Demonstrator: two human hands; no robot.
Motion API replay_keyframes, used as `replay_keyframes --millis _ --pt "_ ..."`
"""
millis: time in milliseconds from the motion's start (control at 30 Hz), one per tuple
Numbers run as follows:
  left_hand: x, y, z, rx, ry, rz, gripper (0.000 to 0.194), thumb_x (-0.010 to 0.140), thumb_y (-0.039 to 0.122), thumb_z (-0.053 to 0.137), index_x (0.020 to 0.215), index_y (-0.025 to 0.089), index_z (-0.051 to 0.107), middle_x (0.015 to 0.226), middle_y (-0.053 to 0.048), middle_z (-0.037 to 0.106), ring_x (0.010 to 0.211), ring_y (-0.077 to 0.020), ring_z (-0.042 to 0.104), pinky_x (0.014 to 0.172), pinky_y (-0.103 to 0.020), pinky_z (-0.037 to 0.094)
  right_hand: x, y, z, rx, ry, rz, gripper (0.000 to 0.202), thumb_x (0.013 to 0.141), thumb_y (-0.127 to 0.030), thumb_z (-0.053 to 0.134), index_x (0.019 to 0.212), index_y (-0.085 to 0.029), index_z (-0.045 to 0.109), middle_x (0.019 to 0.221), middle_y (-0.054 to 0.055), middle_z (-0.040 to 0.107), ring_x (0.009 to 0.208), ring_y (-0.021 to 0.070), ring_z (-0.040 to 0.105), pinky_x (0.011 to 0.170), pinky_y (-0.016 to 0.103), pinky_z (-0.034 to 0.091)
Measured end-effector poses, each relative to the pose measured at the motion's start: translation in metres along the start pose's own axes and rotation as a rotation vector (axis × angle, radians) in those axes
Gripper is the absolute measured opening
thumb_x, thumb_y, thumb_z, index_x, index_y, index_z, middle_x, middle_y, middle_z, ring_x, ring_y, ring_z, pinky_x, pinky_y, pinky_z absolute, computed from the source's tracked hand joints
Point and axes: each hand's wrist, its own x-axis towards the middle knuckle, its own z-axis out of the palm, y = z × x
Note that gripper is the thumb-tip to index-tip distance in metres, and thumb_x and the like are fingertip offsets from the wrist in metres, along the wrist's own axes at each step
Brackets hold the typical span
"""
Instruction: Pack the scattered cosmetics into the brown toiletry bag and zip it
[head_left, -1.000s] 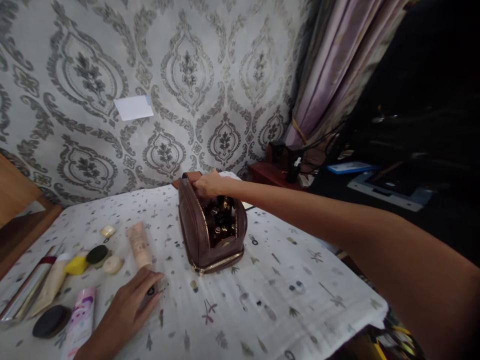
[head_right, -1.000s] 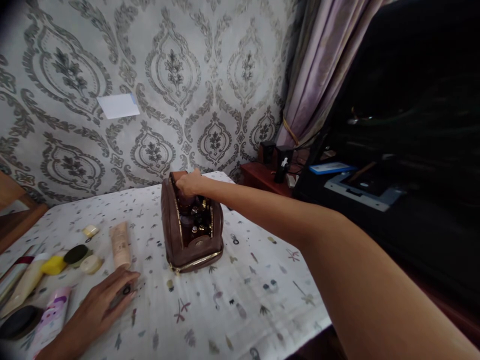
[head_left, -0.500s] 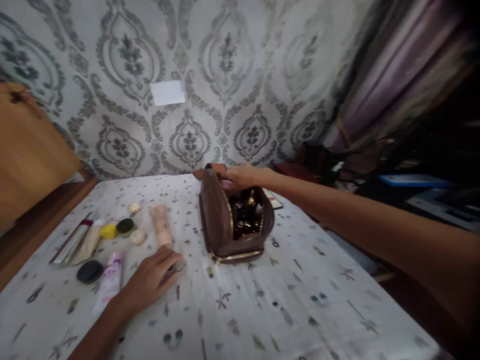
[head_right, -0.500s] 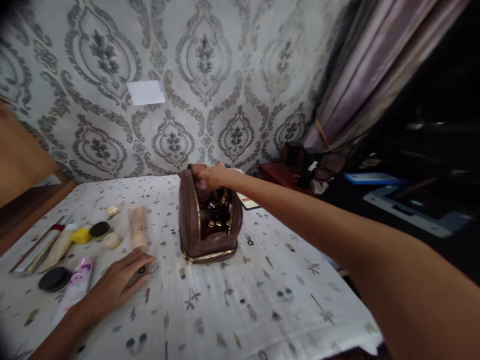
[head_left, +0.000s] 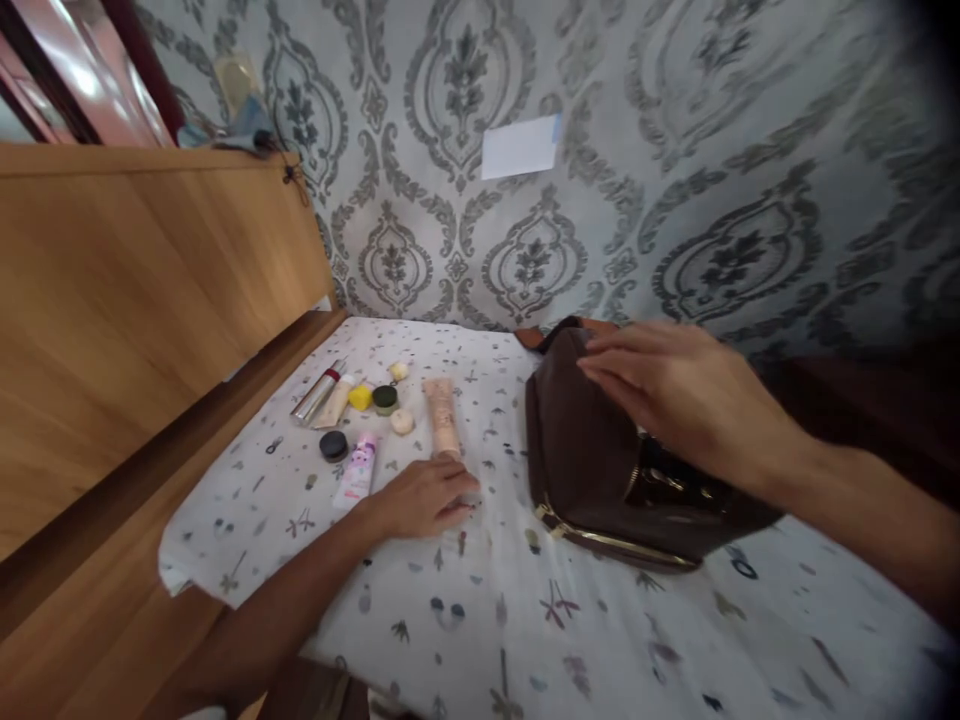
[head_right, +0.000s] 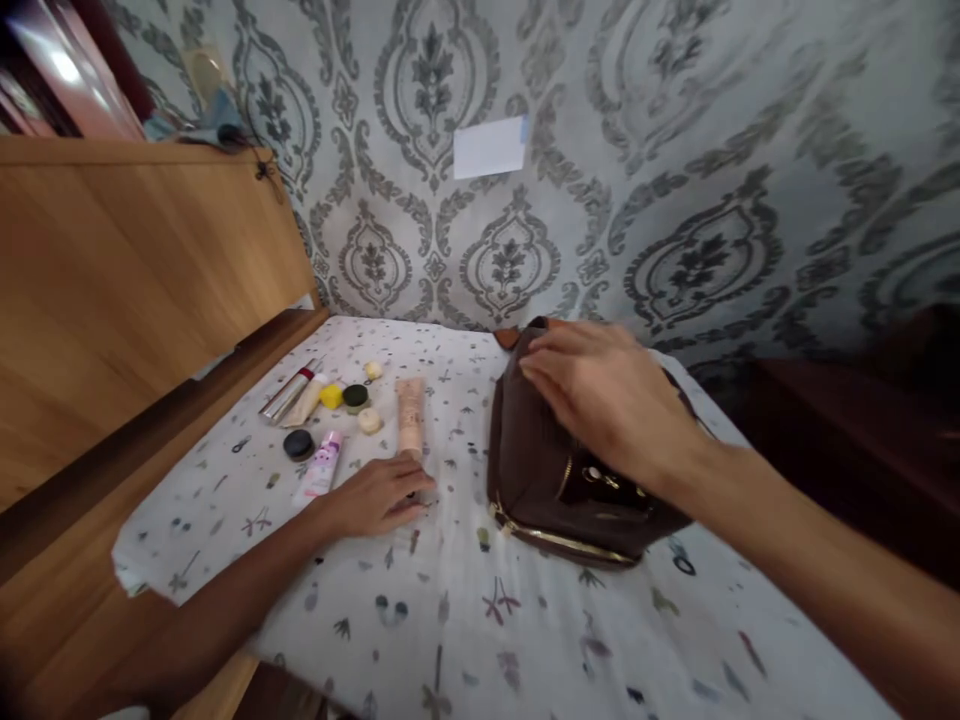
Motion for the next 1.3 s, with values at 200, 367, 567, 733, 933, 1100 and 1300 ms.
replay_keyframes --millis 200,367,567,733,933,1100,1300 --pt "-0.003 -0.002 -0.002 0.002 0.028 -0.026 0.017 0.096 0.028 0.048 0.107 0.019 0.057 0.099 -0.008 0.065 0.093 -0.0210 0.064 0.076 -0.028 0.050 -0.025 -0.095 0.029 0.304 0.032 -0.227 0.024 0.097 -0.022 0.051 0.076 -0.024 0.061 0.082 0.006 0.069 0.079 0.0203 0.062 0.070 0.035 0.050" --pt "-0.003 -0.003 -0.008 -0.004 0.082 -0.049 0.015 0.097 0.023 0.044 0.094 0.018 0.058 0.088 -0.006 0.064 0.083 -0.0189 0.064 0.070 -0.027 0.048 -0.048 -0.137 0.074 0.487 -0.019 -0.088 0.031 0.097 -0.022 0.049 0.067 -0.021 0.053 0.068 0.003 0.060 0.066 0.0164 0.056 0.060 0.029 0.046" --pt "-0.006 -0.016 -0.003 0.036 0.235 -0.119 0.022 0.099 0.024 0.042 0.099 0.017 0.062 0.091 -0.008 0.069 0.086 -0.0187 0.065 0.076 -0.029 0.050 -0.065 -0.156 0.124 0.700 -0.141 0.188 0.038 0.093 -0.028 0.047 0.057 -0.022 0.035 0.058 0.000 0.050 0.058 0.0153 0.051 0.055 0.028 0.040" --pt "-0.010 -0.031 -0.010 0.116 0.326 -0.224 0.022 0.098 0.022 0.043 0.099 0.018 0.065 0.094 -0.008 0.072 0.088 -0.0203 0.066 0.080 -0.032 0.051 -0.073 -0.161 0.141 0.870 -0.174 0.435 0.042 0.089 -0.035 0.049 0.054 -0.022 0.031 0.055 -0.002 0.043 0.052 0.0138 0.045 0.053 0.027 0.037" --pt "-0.030 -0.061 -0.046 0.134 0.628 -0.541 0.023 0.096 0.021 0.045 0.108 0.020 0.064 0.102 -0.006 0.072 0.093 -0.0202 0.066 0.085 -0.032 0.050 -0.073 -0.157 0.135 1.026 -0.168 0.580 0.045 0.088 -0.043 0.052 0.053 -0.021 0.035 0.053 -0.003 0.041 0.052 0.0122 0.041 0.053 0.025 0.034" --pt "-0.044 -0.082 -0.057 0.184 0.722 -0.741 0.025 0.094 0.020 0.043 0.107 0.018 0.064 0.096 -0.006 0.071 0.087 -0.0219 0.065 0.078 -0.033 0.050 -0.072 -0.157 0.132 1.036 -0.163 0.592 0.045 0.087 -0.044 0.052 0.053 -0.021 0.035 0.054 -0.002 0.041 0.053 0.0125 0.041 0.054 0.025 0.034" --pt "-0.041 -0.088 -0.043 0.308 0.608 -0.646 0.024 0.091 0.015 0.044 0.106 0.018 0.063 0.104 -0.010 0.068 0.102 -0.0264 0.059 0.092 -0.040 0.047 -0.075 -0.157 0.135 1.029 -0.169 0.576 0.043 0.088 -0.040 0.051 0.053 -0.021 0.037 0.054 -0.002 0.045 0.054 0.0126 0.044 0.056 0.025 0.036"
